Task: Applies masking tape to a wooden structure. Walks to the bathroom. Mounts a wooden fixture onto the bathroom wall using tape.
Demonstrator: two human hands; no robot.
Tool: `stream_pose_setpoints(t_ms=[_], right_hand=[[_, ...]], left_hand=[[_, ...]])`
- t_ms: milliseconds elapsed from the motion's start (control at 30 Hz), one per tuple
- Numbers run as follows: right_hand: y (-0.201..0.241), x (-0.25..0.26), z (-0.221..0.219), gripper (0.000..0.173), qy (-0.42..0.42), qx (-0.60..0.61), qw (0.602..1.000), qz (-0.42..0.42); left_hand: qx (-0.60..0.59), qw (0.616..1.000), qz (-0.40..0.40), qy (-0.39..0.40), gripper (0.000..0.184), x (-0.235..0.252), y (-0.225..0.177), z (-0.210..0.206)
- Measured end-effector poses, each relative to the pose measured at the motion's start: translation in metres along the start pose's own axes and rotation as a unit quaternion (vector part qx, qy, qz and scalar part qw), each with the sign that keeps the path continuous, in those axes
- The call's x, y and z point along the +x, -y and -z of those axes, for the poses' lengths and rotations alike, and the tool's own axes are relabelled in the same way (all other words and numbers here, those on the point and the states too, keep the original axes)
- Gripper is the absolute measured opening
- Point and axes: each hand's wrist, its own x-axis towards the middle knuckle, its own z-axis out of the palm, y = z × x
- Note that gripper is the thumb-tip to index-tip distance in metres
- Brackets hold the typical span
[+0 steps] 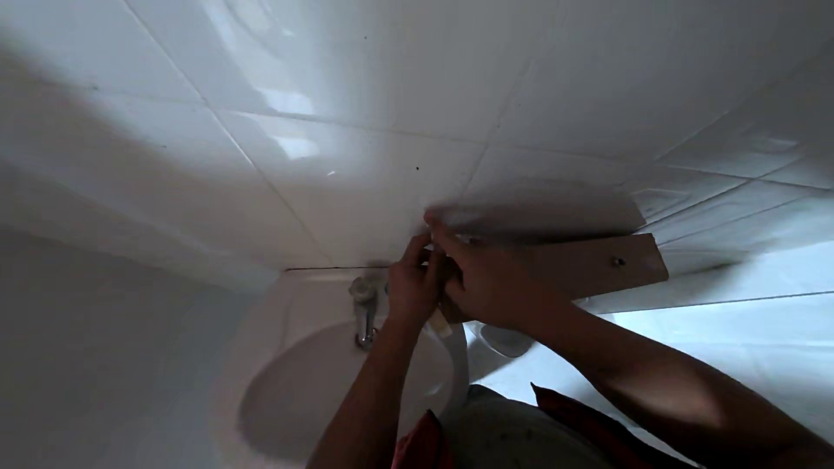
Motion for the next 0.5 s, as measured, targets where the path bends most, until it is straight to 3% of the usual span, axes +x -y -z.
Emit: stream_pose_setpoints(t_ms=[133,267,367,433,500], right_hand=[[-0.007,0.003,-0.003,0.079,-0.020,-0.030,0.998,0.043],[-0.019,0.003,0.003,0.054,-0.160,-0.144,0.974,0.063],[-0.024,-0.005,0.017,0.045,-0.241,-0.130,0.961,0.049],[-0.037,-0.018,0.019,0.057,-0.220,-0.125,0.963,0.089],[-0.054,-0.030,0.008,0.094,-0.116,-0.161,0.972,0.124]], left_hand=[[0.043,0.999,0.015,-0.028,0.020,0.004,0.001,-0.002],[0.080,0.995,0.044,-0.033,0.022,0.006,0.001,-0.003],[0.094,0.993,0.069,-0.029,0.024,0.005,-0.001,-0.002],[0.090,0.993,0.070,-0.030,0.026,0.004,0.003,-0.002],[0.086,0.994,0.063,-0.029,0.029,0.005,0.003,-0.001]])
